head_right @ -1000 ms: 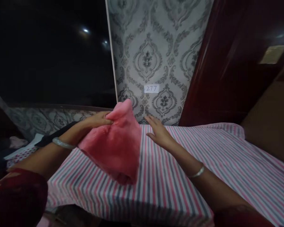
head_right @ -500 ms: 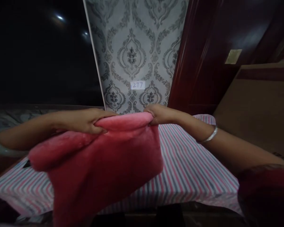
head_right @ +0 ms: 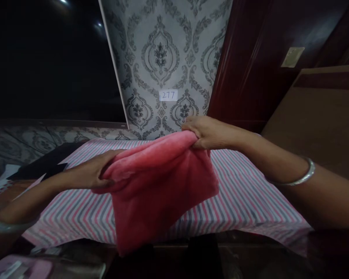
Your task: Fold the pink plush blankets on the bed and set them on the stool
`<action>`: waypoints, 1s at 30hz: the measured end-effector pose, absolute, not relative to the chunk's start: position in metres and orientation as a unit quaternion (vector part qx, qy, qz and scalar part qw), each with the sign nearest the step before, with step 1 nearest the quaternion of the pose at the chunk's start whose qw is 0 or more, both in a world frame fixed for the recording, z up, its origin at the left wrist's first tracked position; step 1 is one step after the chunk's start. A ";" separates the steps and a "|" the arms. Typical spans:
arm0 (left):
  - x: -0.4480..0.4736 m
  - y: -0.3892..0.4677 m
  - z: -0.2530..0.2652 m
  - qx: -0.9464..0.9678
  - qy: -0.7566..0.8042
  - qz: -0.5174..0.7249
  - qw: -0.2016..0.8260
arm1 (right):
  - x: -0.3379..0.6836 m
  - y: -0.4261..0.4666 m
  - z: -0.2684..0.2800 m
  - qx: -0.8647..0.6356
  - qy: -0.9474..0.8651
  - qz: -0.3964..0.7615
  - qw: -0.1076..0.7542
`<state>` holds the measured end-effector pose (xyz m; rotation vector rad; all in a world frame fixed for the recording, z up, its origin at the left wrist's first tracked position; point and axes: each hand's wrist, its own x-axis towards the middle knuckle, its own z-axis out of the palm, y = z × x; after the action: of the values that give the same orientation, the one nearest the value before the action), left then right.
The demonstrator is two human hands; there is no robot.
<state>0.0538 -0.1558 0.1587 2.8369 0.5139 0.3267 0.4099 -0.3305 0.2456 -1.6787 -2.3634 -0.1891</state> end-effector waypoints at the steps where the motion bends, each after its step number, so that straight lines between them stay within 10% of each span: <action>1: 0.050 -0.159 0.156 0.971 0.183 0.114 0.100 | 0.410 -0.333 0.246 -0.584 -0.801 -0.058 0.120; 16: 0.061 -0.140 0.203 0.950 0.200 0.227 0.083 | 0.452 -0.328 0.227 -0.660 -0.724 0.018 0.201; 23: 0.102 -0.106 0.253 0.931 0.171 0.292 -0.135 | 0.474 -0.291 0.210 -0.651 -0.642 -0.282 0.290; 30: 0.056 -0.111 0.085 0.924 0.081 0.288 -0.238 | 0.429 -0.338 0.035 -0.599 -0.644 -0.388 0.277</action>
<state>0.0561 -0.1107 0.0845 3.4451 0.3008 1.0749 0.4289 -0.3380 0.0347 -1.6089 -1.7283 -1.0409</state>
